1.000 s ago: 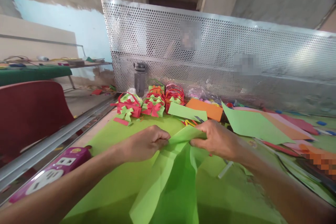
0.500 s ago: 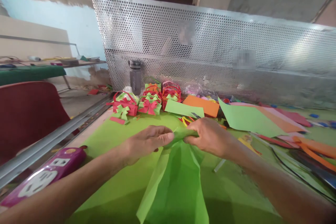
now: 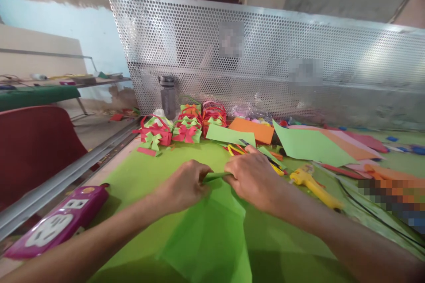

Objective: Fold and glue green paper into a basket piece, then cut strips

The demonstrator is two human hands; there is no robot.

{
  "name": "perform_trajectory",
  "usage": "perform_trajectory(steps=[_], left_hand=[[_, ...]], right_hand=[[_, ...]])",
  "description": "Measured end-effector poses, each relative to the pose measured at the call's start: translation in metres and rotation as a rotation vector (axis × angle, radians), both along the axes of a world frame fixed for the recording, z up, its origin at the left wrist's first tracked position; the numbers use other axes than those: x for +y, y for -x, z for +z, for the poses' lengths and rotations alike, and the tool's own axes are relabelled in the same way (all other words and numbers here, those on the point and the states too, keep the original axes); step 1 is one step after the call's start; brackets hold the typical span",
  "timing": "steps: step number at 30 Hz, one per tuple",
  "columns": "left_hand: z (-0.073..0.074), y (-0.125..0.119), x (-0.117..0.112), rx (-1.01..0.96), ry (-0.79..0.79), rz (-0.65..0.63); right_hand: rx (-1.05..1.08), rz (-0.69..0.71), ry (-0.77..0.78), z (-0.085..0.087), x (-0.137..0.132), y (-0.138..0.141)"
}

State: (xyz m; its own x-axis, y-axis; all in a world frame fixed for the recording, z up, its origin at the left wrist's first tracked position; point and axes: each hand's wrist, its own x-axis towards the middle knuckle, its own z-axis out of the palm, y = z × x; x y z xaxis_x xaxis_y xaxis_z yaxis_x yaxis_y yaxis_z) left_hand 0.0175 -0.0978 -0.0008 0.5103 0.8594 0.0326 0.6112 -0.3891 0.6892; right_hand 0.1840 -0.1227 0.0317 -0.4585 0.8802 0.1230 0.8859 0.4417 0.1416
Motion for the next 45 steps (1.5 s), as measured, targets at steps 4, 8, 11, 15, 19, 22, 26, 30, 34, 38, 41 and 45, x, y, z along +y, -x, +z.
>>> perform_trajectory(steps=[4,8,11,15,19,22,26,30,34,38,41,45], left_hand=[[-0.001,0.003,0.003,0.07,-0.049,-0.028],[0.003,0.002,0.002,0.102,-0.064,-0.04],[0.011,-0.003,0.0,0.098,-0.071,-0.062],[0.018,-0.012,-0.002,0.06,-0.072,-0.101],[0.016,-0.013,-0.002,0.008,-0.063,-0.077],[0.014,-0.011,0.0,-0.048,-0.058,-0.024],[0.015,-0.009,0.003,-0.139,-0.035,0.031],[0.016,-0.009,0.008,-0.234,0.031,0.028],[0.012,-0.008,0.012,-0.334,0.081,0.046],[0.005,-0.007,0.011,-0.415,0.133,0.102],[0.001,-0.008,0.009,-0.464,0.169,0.141],[0.001,-0.008,0.008,-0.51,0.196,0.103]], right_hand=[[0.005,-0.001,0.015,0.0,-0.003,0.002],[-0.005,0.003,0.013,0.001,-0.006,0.003],[-0.007,-0.005,0.022,0.002,-0.007,0.004],[-0.011,0.005,0.028,0.002,-0.007,0.005],[0.028,0.004,-0.031,0.001,-0.005,0.001],[0.131,-0.003,-0.101,0.004,-0.001,-0.005],[0.334,-0.091,-0.024,0.014,0.01,-0.015],[0.495,-0.089,0.085,0.015,0.017,-0.02],[0.572,-0.049,0.085,0.009,0.017,-0.018],[0.63,-0.008,0.068,0.006,0.016,-0.016],[0.617,-0.028,0.051,0.006,0.015,-0.015],[0.59,-0.045,0.031,0.006,0.014,-0.013]])
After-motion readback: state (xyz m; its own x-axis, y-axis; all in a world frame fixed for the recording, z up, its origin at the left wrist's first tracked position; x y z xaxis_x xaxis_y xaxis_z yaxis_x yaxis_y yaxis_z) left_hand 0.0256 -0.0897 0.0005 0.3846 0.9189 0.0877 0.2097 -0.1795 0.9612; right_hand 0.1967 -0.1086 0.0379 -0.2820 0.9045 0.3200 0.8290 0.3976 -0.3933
